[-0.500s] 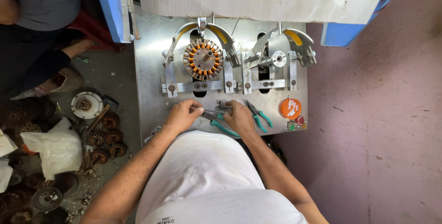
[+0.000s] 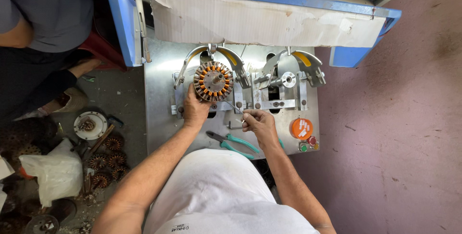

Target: The person operates a specialized machine to process a motor stator, using a metal tool to adjust the copper windings. They then use pliers to trim excess wire and inspect the finished component before placing it on the floor.

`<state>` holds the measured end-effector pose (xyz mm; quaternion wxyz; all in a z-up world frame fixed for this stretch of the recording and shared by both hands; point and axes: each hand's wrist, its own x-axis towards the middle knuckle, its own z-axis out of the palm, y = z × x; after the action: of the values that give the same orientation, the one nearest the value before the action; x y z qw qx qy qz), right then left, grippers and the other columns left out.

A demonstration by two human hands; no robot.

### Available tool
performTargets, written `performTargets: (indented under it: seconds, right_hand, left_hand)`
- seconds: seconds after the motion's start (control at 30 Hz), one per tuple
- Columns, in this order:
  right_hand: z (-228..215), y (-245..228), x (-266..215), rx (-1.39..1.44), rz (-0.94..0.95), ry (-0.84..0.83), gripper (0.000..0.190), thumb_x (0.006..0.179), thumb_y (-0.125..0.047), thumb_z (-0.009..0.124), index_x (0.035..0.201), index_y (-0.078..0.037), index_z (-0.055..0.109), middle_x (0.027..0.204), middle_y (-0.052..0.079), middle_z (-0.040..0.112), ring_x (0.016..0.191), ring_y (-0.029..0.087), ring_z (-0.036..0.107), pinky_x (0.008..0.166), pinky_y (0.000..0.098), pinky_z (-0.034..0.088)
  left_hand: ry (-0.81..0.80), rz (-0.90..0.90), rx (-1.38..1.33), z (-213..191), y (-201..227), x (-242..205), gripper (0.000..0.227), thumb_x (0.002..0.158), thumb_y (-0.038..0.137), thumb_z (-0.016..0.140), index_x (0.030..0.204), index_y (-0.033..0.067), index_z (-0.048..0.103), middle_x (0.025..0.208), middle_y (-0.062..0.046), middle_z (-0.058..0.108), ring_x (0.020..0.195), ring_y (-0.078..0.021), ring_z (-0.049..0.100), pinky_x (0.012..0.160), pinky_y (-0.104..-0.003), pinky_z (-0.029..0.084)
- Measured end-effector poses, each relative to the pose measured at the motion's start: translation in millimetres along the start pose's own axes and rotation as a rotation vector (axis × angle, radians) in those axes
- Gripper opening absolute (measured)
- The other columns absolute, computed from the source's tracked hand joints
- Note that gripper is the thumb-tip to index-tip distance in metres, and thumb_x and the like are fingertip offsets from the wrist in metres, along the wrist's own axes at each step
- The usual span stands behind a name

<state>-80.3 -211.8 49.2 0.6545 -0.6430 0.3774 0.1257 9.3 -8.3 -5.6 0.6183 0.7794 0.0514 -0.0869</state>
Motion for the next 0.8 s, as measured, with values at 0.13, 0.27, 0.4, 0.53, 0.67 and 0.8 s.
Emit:
performTargets:
  seconds: [0.13, 0.27, 0.4, 0.53, 0.67, 0.8]
  right_hand:
    - [8.6, -3.9, -1.2, 0.170, -0.013, -0.019, 0.031, 0.092, -0.001, 0.068, 0.122, 0.008, 0.068, 0.092, 0.015, 0.073, 0.075, 0.018, 0.071, 0.064, 0.0296, 0.064]
    - [18.0, -0.9, 1.7, 0.223, -0.017, -0.053, 0.033, 0.092, 0.000, 0.068, 0.124, 0.009, 0.067, 0.093, 0.015, 0.073, 0.076, 0.018, 0.071, 0.065, 0.0305, 0.065]
    - [24.3, 1.0, 2.7, 0.217, -0.040, -0.106, 0.032, 0.093, -0.001, 0.068, 0.123, 0.010, 0.068, 0.093, 0.016, 0.073, 0.076, 0.018, 0.072, 0.064, 0.0310, 0.065]
    - [28.6, 2.1, 3.6, 0.188, -0.063, -0.107, 0.033, 0.092, -0.001, 0.068, 0.124, 0.009, 0.068, 0.092, 0.015, 0.072, 0.073, 0.017, 0.072, 0.061, 0.0310, 0.065]
    - [31.9, 4.3, 4.3, 0.111, -0.102, -0.113, 0.033, 0.093, -0.002, 0.069, 0.124, 0.008, 0.068, 0.088, 0.012, 0.072, 0.069, 0.015, 0.071, 0.058, 0.0297, 0.065]
    - [35.8, 3.5, 1.2, -0.019, -0.124, -0.101, 0.033, 0.093, -0.004, 0.069, 0.124, 0.006, 0.070, 0.078, 0.010, 0.072, 0.061, 0.014, 0.068, 0.053, 0.0269, 0.061]
  left_hand:
    - [0.044, 0.048, -0.028, 10.7, -16.7, 3.0, 0.043, 0.078, 0.014, 0.087, 0.115, 0.0107, 0.064, 0.101, -0.003, 0.078, 0.098, -0.0187, 0.075, 0.084, -0.033, 0.063]
    - [0.076, -0.022, -0.049, 19.5, -37.9, 7.7, 0.027, 0.081, 0.008, 0.084, 0.104, 0.0119, 0.071, 0.099, -0.001, 0.079, 0.096, -0.0170, 0.076, 0.084, -0.032, 0.064]
    - [0.074, -0.003, -0.098, 22.1, -47.9, 7.1, 0.025, 0.081, 0.005, 0.083, 0.103, 0.0114, 0.072, 0.097, -0.001, 0.079, 0.093, -0.0155, 0.076, 0.082, -0.032, 0.063]
    - [-0.001, -0.169, -0.498, 24.8, -48.8, 7.8, 0.021, 0.088, 0.000, 0.074, 0.106, 0.0111, 0.072, 0.101, -0.003, 0.077, 0.092, -0.0168, 0.074, 0.077, -0.032, 0.064]
    - [-0.044, -0.433, -0.851, 22.9, -36.2, 5.3, 0.026, 0.090, -0.005, 0.066, 0.110, 0.0114, 0.071, 0.110, -0.004, 0.072, 0.096, -0.0179, 0.073, 0.077, -0.034, 0.067]
    - [-0.075, -0.529, -1.044, 17.7, -24.2, 7.2, 0.028, 0.090, -0.005, 0.066, 0.113, 0.0106, 0.069, 0.110, -0.006, 0.073, 0.095, -0.0200, 0.074, 0.076, -0.034, 0.067]
